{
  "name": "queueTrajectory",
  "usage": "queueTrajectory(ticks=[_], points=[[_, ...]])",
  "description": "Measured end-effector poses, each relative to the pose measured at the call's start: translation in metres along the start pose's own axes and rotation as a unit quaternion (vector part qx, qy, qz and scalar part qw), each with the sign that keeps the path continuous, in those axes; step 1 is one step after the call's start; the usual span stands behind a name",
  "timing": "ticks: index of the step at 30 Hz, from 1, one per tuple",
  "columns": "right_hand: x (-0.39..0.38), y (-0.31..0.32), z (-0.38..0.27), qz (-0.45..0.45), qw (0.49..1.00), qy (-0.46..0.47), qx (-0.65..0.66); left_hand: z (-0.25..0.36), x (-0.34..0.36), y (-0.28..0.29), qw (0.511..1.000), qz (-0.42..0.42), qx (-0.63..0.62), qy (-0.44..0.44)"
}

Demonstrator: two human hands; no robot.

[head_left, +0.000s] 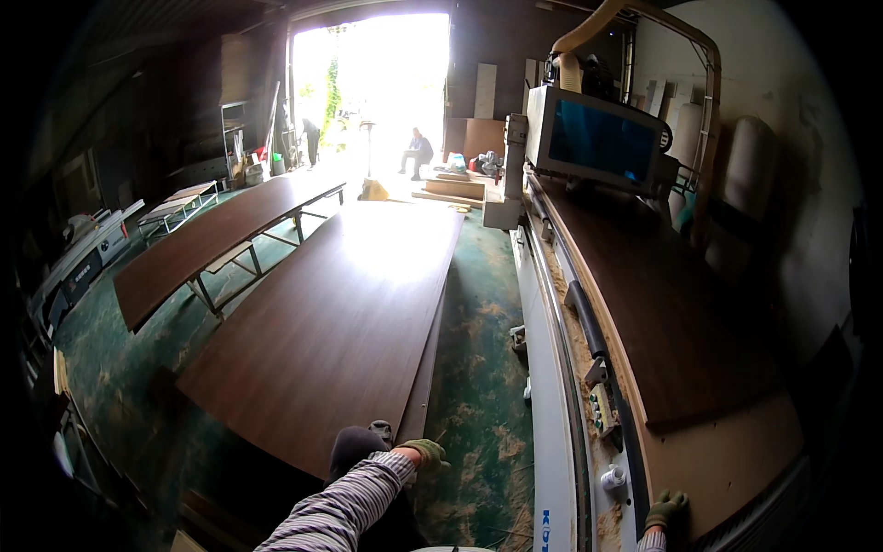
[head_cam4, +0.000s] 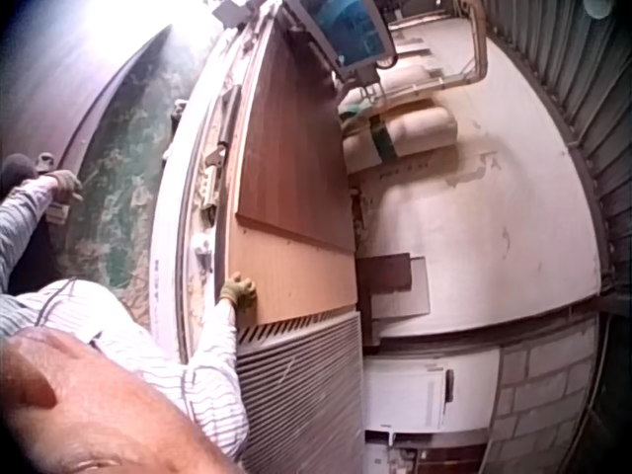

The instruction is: The person operates a CNC machine to mill a wooden board. They guide the board into the machine, monitor the milling process, and remove the finished piece.

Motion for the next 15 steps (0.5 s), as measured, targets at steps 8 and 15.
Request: queueTrajectory(ticks=[8,15], points=[[-0.001,0.008,-0.001,-0.002,1.0,0.022,-0.013,0.012,-0.021,0.009,0.999,0.033,-0.014,0.004],[-0.002,0.019,-0.009,-0.056,0.998,-0.016,-0.01,0.017,-0.021,0.009,1.0,-0.005,0.011,0.009]])
Point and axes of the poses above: each hand's wrist, its own x-axis towards the middle knuckle, its own y-axis out of the back of the hand, z = x × y, the point moved 4 cm from there along x, towards the middle knuckle, and after that the axes turned 10 degrees about -x, right-handed, at the moved point
